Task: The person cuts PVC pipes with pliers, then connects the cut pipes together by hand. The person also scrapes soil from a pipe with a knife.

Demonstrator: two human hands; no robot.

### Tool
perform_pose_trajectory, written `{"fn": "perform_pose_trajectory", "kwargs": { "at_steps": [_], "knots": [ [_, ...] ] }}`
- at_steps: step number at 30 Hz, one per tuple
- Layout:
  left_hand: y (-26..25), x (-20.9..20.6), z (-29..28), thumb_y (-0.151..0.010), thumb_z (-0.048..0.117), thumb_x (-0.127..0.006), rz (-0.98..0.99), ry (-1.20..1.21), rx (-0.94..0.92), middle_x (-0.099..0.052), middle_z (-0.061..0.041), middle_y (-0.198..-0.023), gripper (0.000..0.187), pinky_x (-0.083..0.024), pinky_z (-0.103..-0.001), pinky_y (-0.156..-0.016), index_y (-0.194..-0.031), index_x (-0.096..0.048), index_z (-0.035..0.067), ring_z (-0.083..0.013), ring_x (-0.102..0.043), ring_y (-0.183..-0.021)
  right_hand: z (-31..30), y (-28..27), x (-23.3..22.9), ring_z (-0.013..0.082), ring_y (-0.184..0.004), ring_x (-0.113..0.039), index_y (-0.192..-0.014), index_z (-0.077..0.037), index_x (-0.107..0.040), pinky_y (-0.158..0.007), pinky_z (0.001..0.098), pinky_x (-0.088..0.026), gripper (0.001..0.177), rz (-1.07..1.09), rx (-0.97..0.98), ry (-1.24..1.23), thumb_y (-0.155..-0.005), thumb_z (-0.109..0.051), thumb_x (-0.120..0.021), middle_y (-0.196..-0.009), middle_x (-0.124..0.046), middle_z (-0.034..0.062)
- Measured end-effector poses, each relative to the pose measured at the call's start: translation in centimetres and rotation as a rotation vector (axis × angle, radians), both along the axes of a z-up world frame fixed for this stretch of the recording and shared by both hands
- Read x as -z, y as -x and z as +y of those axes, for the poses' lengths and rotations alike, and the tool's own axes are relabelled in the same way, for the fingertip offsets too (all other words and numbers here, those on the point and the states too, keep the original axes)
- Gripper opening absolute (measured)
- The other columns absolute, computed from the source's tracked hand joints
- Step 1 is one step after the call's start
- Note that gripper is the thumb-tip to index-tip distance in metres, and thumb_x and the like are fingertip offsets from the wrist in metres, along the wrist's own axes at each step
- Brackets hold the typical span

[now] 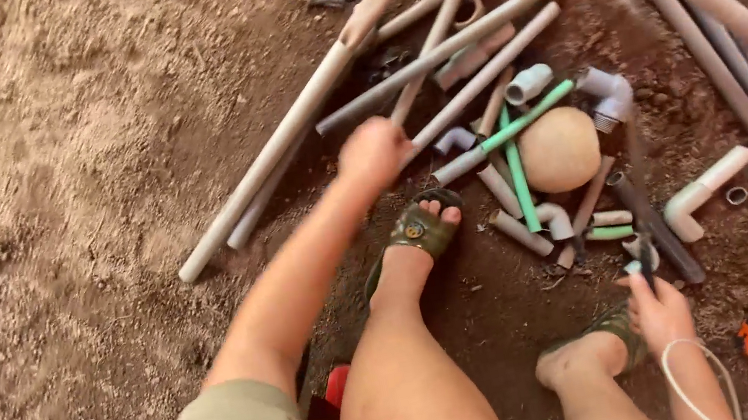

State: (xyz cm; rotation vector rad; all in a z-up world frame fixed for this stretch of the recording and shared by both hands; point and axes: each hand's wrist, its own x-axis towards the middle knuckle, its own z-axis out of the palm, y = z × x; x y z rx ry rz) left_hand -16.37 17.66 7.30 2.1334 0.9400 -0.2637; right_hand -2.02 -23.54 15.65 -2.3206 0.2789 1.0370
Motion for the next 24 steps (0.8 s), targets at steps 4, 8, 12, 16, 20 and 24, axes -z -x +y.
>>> {"fn": "perform_pose_trajectory", "kwargs": {
  "at_steps": [4, 8, 12, 16, 20, 24],
  "knots": [
    [4.8, -5.3, 7.5, -0.081, 0.040, -0.065, 0.036, -0.015, -0.250, -0.065, -0.008, -0.069, 0.035, -0.050, -0.038, -0.061, -0.077, -0.066, 0.006, -0.0245, -0.061, -0.060, -2.2, -1.1, 1.2, 0.0180, -0.060, -0.049, -0.101, 0.002, -0.058, -0.050, 0.0269, -0.036, 0.031, -0.059, 0.063, -0.036, -0.104, -0.028, -0.048, -0.060, -0.039, 0.0049],
    [9.1, -3.3, 10.0, -0.076, 0.038, -0.076, 0.268, -0.119, -0.245, -0.061, -0.010, -0.092, 0.043, -0.051, -0.038, -0.075, -0.098, -0.056, 0.007, -0.0239, -0.060, -0.083, 0.9, -0.7, 0.1, 0.0114, -0.044, -0.031, -0.102, 0.001, -0.054, -0.040, 0.0272, -0.027, 0.029, -0.093, 0.152, -0.046, -0.106, -0.026, -0.043, -0.056, -0.033, 0.0003],
    [12.2, 1.6, 9.4, -0.075, 0.039, -0.075, 0.473, -0.171, -0.065, -0.063, -0.010, -0.096, 0.047, -0.050, -0.041, -0.077, -0.105, -0.054, 0.009, -0.0286, -0.062, -0.087, 1.6, -1.3, 1.5, 0.0123, -0.045, -0.034, -0.099, -0.005, -0.056, -0.042, 0.0269, -0.030, 0.026, -0.139, 0.159, 0.002, -0.106, -0.027, -0.044, -0.055, -0.036, 0.0009],
    [11.2, -2.0, 10.0, -0.084, 0.033, -0.068, 0.486, -0.008, -0.149, -0.063, -0.007, -0.094, 0.033, -0.053, -0.035, -0.078, -0.104, -0.056, 0.010, -0.0200, -0.062, -0.081, 1.6, -1.4, 2.0, 0.0132, -0.045, -0.036, -0.101, 0.000, -0.059, -0.042, 0.0274, -0.030, 0.029, -0.194, 0.054, 0.066, -0.105, -0.025, -0.045, -0.056, -0.040, 0.0039],
    [11.4, -4.3, 11.6, -0.090, 0.024, -0.060, 0.470, 0.035, -0.211, -0.064, -0.009, -0.094, 0.022, -0.054, -0.034, -0.077, -0.106, -0.056, 0.009, -0.0196, -0.063, -0.082, 1.4, -1.5, 2.4, 0.0178, -0.046, -0.045, -0.104, 0.001, -0.065, -0.043, 0.0309, -0.037, 0.029, -0.186, -0.081, 0.198, -0.102, -0.024, -0.051, -0.058, -0.045, 0.0070],
    [11.6, -3.3, 14.1, -0.091, 0.020, -0.060, 0.420, -0.036, -0.264, -0.063, -0.009, -0.091, 0.018, -0.055, -0.036, -0.077, -0.106, -0.058, 0.009, -0.0189, -0.062, -0.079, -0.7, -1.4, 4.5, 0.0239, -0.055, -0.055, -0.112, 0.009, -0.059, -0.050, 0.0326, -0.043, 0.039, -0.206, -0.137, 0.233, -0.099, -0.027, -0.054, -0.076, -0.060, 0.0202]
  ]
}}
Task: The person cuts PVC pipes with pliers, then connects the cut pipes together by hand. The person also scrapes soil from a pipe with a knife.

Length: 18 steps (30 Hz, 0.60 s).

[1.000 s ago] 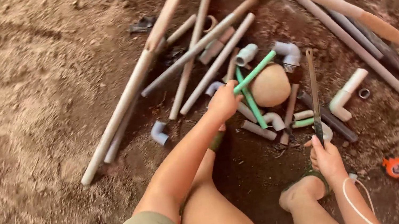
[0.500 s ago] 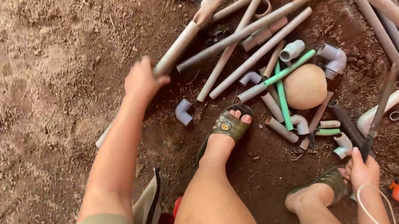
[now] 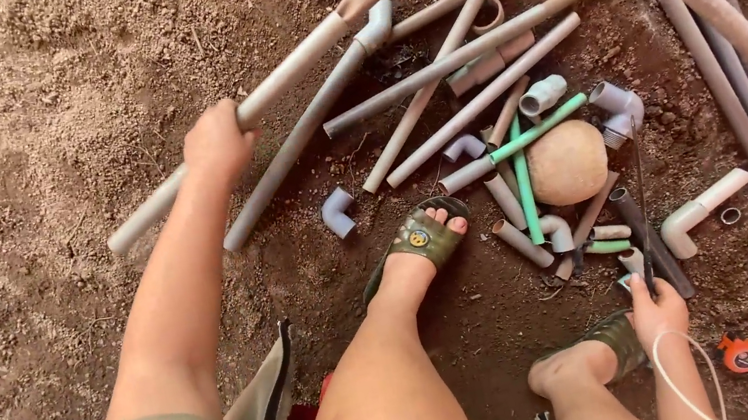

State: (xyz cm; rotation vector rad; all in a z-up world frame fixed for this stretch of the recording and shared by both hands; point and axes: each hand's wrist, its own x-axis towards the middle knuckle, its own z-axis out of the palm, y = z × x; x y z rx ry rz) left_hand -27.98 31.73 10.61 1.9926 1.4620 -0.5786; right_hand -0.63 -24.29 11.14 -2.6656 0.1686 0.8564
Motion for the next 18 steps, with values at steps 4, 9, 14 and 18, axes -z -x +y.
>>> {"fn": "perform_pose_trajectory", "kwargs": {
  "at_steps": [4, 9, 14, 18],
  "knots": [
    [1.5, 3.5, -1.1, -0.081, 0.027, -0.071, -0.007, -0.272, 0.200, -0.056, -0.017, -0.109, 0.053, -0.046, -0.049, -0.084, -0.123, -0.047, 0.008, -0.0309, -0.056, -0.099, 1.0, 0.6, -1.0, 0.0247, -0.061, -0.059, -0.116, 0.009, -0.058, -0.054, 0.0329, -0.046, 0.039, 0.005, -0.022, 0.051, -0.100, -0.026, -0.053, -0.083, -0.063, 0.0220],
    [2.2, 0.4, -3.9, -0.091, 0.043, -0.059, 0.093, -0.325, 0.425, -0.065, -0.008, -0.083, 0.037, -0.052, -0.036, -0.072, -0.093, -0.060, 0.006, -0.0220, -0.063, -0.075, 1.2, 0.6, -0.6, 0.0260, -0.059, -0.059, -0.114, 0.008, -0.059, -0.056, 0.0355, -0.045, 0.041, -0.020, -0.101, 0.115, -0.100, -0.030, -0.053, -0.080, -0.063, 0.0217],
    [4.2, 3.3, -6.0, -0.083, 0.053, -0.062, 0.207, -0.167, 0.486, -0.064, -0.013, -0.091, 0.054, -0.054, -0.039, -0.071, -0.105, -0.052, 0.005, -0.0267, -0.065, -0.080, 2.0, 0.5, -1.9, 0.0243, -0.056, -0.058, -0.117, 0.009, -0.055, -0.049, 0.0324, -0.044, 0.039, -0.020, -0.016, 0.045, -0.099, -0.025, -0.053, -0.088, -0.062, 0.0211],
    [4.9, 3.0, -7.2, -0.083, 0.038, -0.064, 0.158, -0.026, 0.505, -0.062, -0.013, -0.088, 0.042, -0.056, -0.040, -0.066, -0.103, -0.049, 0.004, -0.0296, -0.066, -0.073, 1.9, 0.4, -2.4, 0.0281, -0.063, -0.059, -0.117, 0.008, -0.055, -0.047, 0.0358, -0.048, 0.037, -0.047, -0.026, 0.094, -0.099, -0.025, -0.051, -0.093, -0.062, 0.0229]
  ]
}}
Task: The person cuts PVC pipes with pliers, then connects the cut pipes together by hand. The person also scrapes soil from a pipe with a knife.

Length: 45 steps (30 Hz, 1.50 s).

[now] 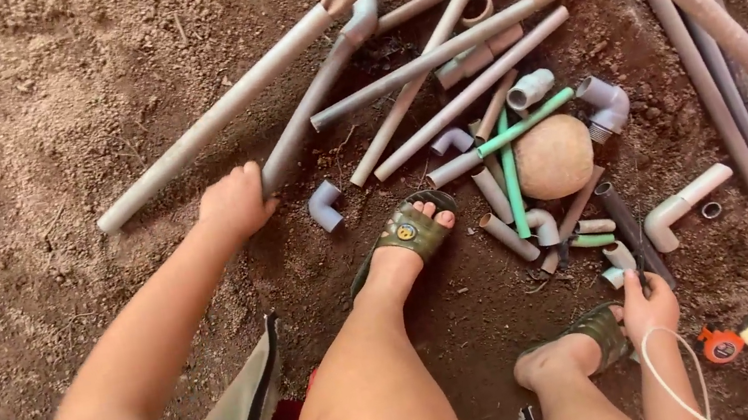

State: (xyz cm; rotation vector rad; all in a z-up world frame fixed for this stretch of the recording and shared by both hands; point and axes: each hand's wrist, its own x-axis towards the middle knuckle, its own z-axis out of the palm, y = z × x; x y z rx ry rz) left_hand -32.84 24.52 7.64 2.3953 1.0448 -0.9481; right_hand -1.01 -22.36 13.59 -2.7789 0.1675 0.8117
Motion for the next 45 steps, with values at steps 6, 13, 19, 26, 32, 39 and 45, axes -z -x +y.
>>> {"fn": "perform_pose_trajectory", "kwargs": {
  "at_steps": [6, 13, 19, 26, 32, 39, 45],
  "knots": [
    [-0.8, -10.4, -1.7, -0.088, 0.007, -0.046, -0.191, 0.678, -0.991, -0.056, -0.010, -0.072, 0.026, -0.045, -0.027, -0.051, -0.111, -0.053, -0.002, -0.0163, -0.050, -0.058, -2.1, 0.0, 1.2, 0.0236, -0.064, -0.060, -0.117, 0.010, -0.053, -0.055, 0.0303, -0.047, 0.039, 0.006, 0.128, -0.173, -0.099, -0.025, -0.052, -0.094, -0.061, 0.0211],
    [0.9, -11.7, -6.8, -0.078, 0.042, -0.070, -0.192, 0.488, -0.916, -0.056, -0.016, -0.056, 0.050, -0.046, -0.038, -0.047, -0.099, -0.061, -0.003, -0.0253, -0.059, -0.043, -2.6, 0.0, -0.1, 0.0359, -0.091, -0.065, -0.123, 0.003, -0.055, -0.086, 0.0497, -0.049, 0.046, 0.049, -0.018, -0.027, -0.104, -0.036, -0.039, -0.100, -0.065, 0.0299],
    [-0.6, -11.2, -8.9, -0.081, 0.034, -0.069, -0.314, 0.501, -0.964, -0.058, -0.017, -0.057, 0.038, -0.051, -0.033, -0.043, -0.090, -0.062, -0.003, -0.0251, -0.061, -0.044, -0.5, 1.3, -1.3, 0.0390, -0.126, -0.043, -0.135, 0.006, -0.043, -0.108, 0.0516, -0.032, 0.061, 0.278, -0.038, -0.024, -0.099, -0.042, -0.035, -0.132, -0.049, 0.0289],
    [-6.7, -12.1, -10.7, -0.081, 0.037, -0.061, -0.409, 0.625, -0.865, -0.065, -0.005, -0.076, 0.041, -0.048, -0.027, -0.051, -0.109, -0.060, 0.007, -0.0129, -0.058, -0.056, -7.8, 0.0, 7.9, 0.0281, -0.084, -0.062, -0.130, 0.001, -0.051, -0.078, 0.0352, -0.048, 0.055, 0.336, -0.179, 0.059, -0.088, -0.035, -0.054, -0.100, -0.066, 0.0183],
    [-12.6, -12.1, -13.0, -0.079, 0.034, -0.062, -0.905, 0.776, -0.636, -0.068, -0.006, -0.079, 0.035, -0.052, -0.029, -0.060, -0.098, -0.061, 0.005, -0.0167, -0.063, -0.067, -3.8, -1.7, 7.0, 0.0303, -0.122, -0.052, -0.131, 0.002, -0.049, -0.100, 0.0379, -0.041, 0.064, 0.368, -0.351, 0.165, -0.085, -0.043, -0.052, -0.132, -0.055, 0.0164],
    [-15.8, -14.3, -12.0, -0.080, 0.025, -0.062, -1.228, 0.362, -0.085, -0.065, -0.012, -0.104, 0.049, -0.049, -0.036, -0.071, -0.123, -0.047, 0.006, -0.0304, -0.063, -0.087, 14.0, -2.6, -6.6, 0.0337, -0.114, -0.053, -0.146, -0.007, -0.022, -0.080, 0.0396, -0.046, 0.081, 0.450, -0.173, -0.775, -0.073, -0.013, -0.057, -0.135, -0.043, 0.0226],
    [-16.0, -13.2, -15.2, -0.083, 0.022, -0.063, -1.218, 0.218, 0.215, -0.056, -0.010, -0.089, 0.059, -0.044, -0.035, -0.055, -0.131, -0.040, -0.002, -0.0268, -0.058, -0.071, 24.0, -0.9, -14.0, 0.0211, -0.092, -0.061, -0.136, -0.005, -0.037, -0.076, 0.0287, -0.047, 0.053, 0.117, 0.138, -1.247, -0.088, -0.017, -0.055, -0.105, -0.058, 0.0121]
  ]
}}
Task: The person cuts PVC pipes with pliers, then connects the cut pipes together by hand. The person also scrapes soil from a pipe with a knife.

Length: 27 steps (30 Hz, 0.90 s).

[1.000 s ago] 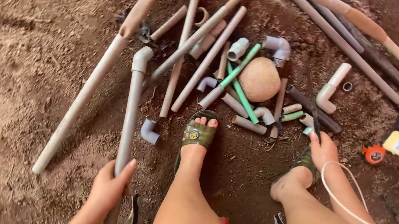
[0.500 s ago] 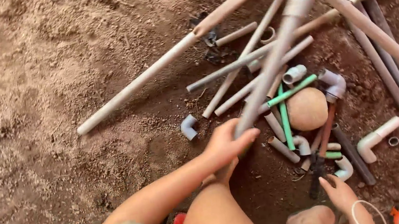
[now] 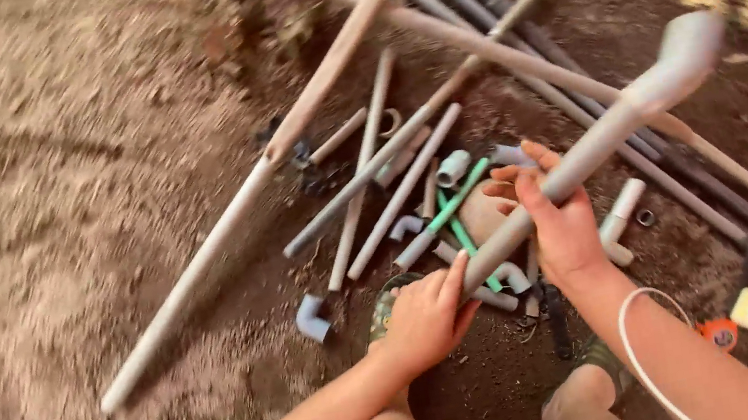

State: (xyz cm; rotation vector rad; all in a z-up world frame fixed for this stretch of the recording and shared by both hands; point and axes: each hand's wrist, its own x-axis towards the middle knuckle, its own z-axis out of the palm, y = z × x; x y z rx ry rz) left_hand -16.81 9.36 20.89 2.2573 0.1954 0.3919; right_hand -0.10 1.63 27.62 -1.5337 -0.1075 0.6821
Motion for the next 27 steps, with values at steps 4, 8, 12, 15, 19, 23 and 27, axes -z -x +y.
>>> {"fn": "perform_pose_trajectory", "kwargs": {
  "at_steps": [4, 8, 12, 15, 19, 23, 27],
  "knots": [
    [0.2, 2.1, 0.3, -0.082, 0.032, -0.065, -0.029, -0.116, 0.133, -0.054, -0.010, -0.101, 0.067, -0.040, -0.033, -0.074, -0.133, -0.040, -0.003, -0.0243, -0.053, -0.083, -2.1, -0.8, -0.1, 0.0115, -0.063, -0.054, -0.119, -0.008, -0.046, -0.062, 0.0231, -0.046, 0.033, -0.054, 0.255, -0.051, -0.088, -0.003, -0.056, -0.079, -0.051, 0.0001],
    [0.6, 5.6, 1.6, -0.075, 0.036, -0.070, 0.009, 0.161, 0.138, -0.059, -0.013, -0.105, 0.061, -0.045, -0.038, -0.081, -0.125, -0.052, 0.005, -0.0307, -0.057, -0.094, -6.8, -2.5, 0.7, 0.0185, -0.045, -0.053, -0.117, -0.006, -0.046, -0.045, 0.0283, -0.044, 0.037, -0.114, 0.134, -0.090, -0.084, -0.009, -0.063, -0.060, -0.053, 0.0083],
    [-1.0, 9.1, 9.4, -0.074, 0.029, -0.079, 0.123, -0.014, -0.389, -0.059, -0.008, -0.098, 0.047, -0.048, -0.037, -0.082, -0.112, -0.060, 0.010, -0.0266, -0.058, -0.096, -10.1, -5.6, -0.5, 0.0263, -0.041, -0.060, -0.114, -0.009, -0.037, -0.037, 0.0342, -0.050, 0.067, -0.190, 0.039, -0.009, -0.069, -0.039, -0.078, -0.070, -0.061, 0.0213],
    [0.0, 13.3, 16.1, -0.077, 0.039, -0.079, 0.192, -0.333, -0.491, -0.058, -0.019, -0.110, 0.062, -0.048, -0.045, -0.084, -0.121, -0.056, 0.003, -0.0362, -0.057, -0.103, -12.0, -6.1, -0.5, 0.0295, -0.049, -0.065, -0.104, -0.005, -0.042, -0.047, 0.0383, -0.054, 0.043, -0.222, 0.045, 0.073, -0.079, -0.022, -0.072, -0.073, -0.062, 0.0234],
    [-1.5, 11.5, 19.3, -0.082, 0.045, -0.070, 0.582, -0.413, -0.493, -0.051, -0.023, -0.125, 0.071, -0.043, -0.045, -0.090, -0.131, -0.047, -0.002, -0.0351, -0.048, -0.113, -14.4, -7.5, -1.2, 0.0265, -0.082, -0.067, -0.105, -0.002, -0.050, -0.076, 0.0339, -0.055, 0.031, -0.161, 0.006, 0.066, -0.081, -0.012, -0.065, -0.097, -0.065, 0.0176],
    [-0.9, 12.1, 20.2, -0.088, 0.031, -0.059, 1.057, -0.438, -0.473, -0.051, -0.019, -0.121, 0.077, -0.047, -0.049, -0.080, -0.151, -0.018, 0.012, -0.0338, -0.050, -0.104, -15.2, -7.5, -1.3, 0.0188, -0.087, -0.066, -0.105, -0.002, -0.061, -0.081, 0.0320, -0.054, 0.027, -0.182, -0.149, 0.326, -0.079, -0.009, -0.063, -0.101, -0.069, 0.0095],
    [1.9, 16.9, 21.6, -0.090, 0.023, -0.061, 0.944, -0.561, -0.472, -0.071, -0.013, -0.083, 0.035, -0.051, -0.039, -0.065, -0.121, -0.052, 0.009, -0.0287, -0.070, -0.070, -15.9, -6.8, -1.0, 0.0185, -0.079, -0.066, -0.110, 0.001, -0.061, -0.073, 0.0297, -0.052, 0.030, -0.112, -0.150, 0.473, -0.082, -0.011, -0.060, -0.091, -0.070, 0.0110]
  ]
}}
